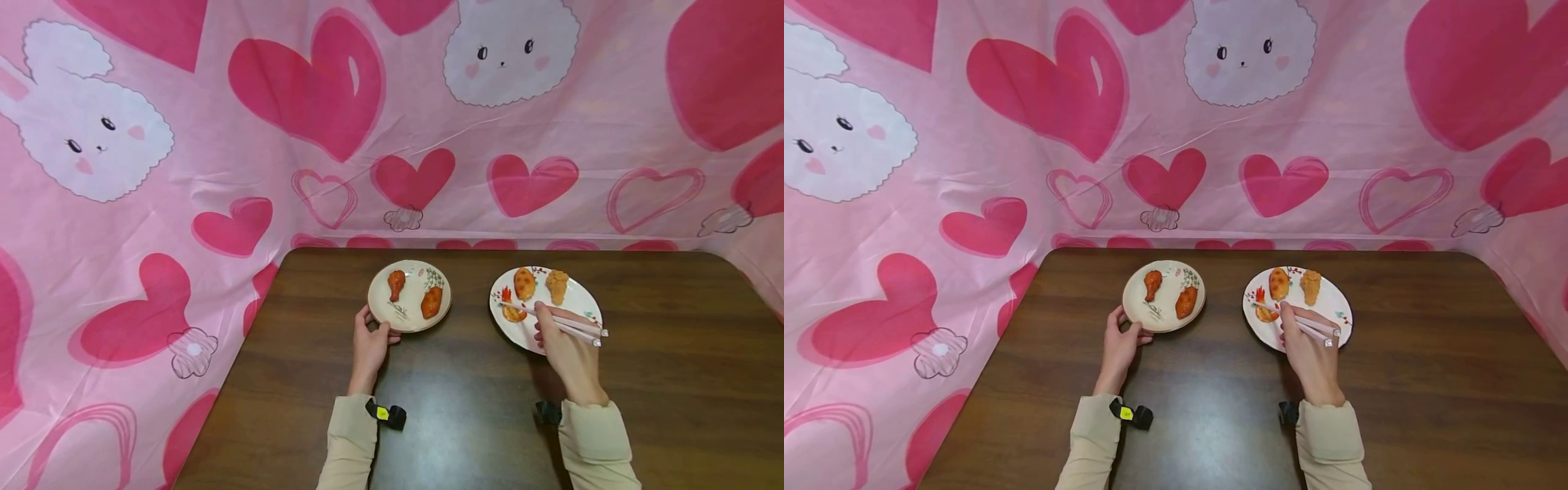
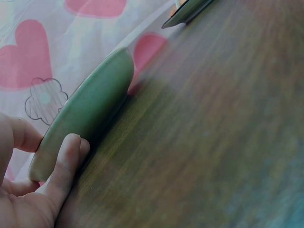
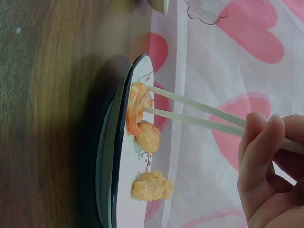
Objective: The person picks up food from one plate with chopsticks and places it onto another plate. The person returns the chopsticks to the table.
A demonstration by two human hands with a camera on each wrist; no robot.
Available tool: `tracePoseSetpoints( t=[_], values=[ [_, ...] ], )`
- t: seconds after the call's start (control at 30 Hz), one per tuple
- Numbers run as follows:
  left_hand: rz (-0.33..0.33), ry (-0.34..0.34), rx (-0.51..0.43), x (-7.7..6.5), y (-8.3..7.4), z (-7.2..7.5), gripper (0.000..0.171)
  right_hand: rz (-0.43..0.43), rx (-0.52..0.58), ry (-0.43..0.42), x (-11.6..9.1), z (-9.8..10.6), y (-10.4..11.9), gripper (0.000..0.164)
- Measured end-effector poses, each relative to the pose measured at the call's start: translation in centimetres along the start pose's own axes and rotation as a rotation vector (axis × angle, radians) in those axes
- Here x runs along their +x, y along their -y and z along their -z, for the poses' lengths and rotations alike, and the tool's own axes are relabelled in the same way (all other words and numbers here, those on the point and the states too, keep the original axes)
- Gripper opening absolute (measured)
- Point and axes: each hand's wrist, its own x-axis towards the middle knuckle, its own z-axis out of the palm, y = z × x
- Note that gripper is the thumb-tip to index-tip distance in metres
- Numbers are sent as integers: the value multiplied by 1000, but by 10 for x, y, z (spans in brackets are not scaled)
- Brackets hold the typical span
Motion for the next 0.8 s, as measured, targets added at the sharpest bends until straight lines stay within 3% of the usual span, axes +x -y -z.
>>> tracePoseSetpoints(
  t=[0.4, 0.8],
  values=[
    [-1, 3, -7, 1, 1, -1, 62, -43, 84, 24, 2, 11, 4, 61],
    [2, 1, -12, 2, 1, -2, 62, -63, 86, 3, 2, 14, 4, 61]
  ],
)
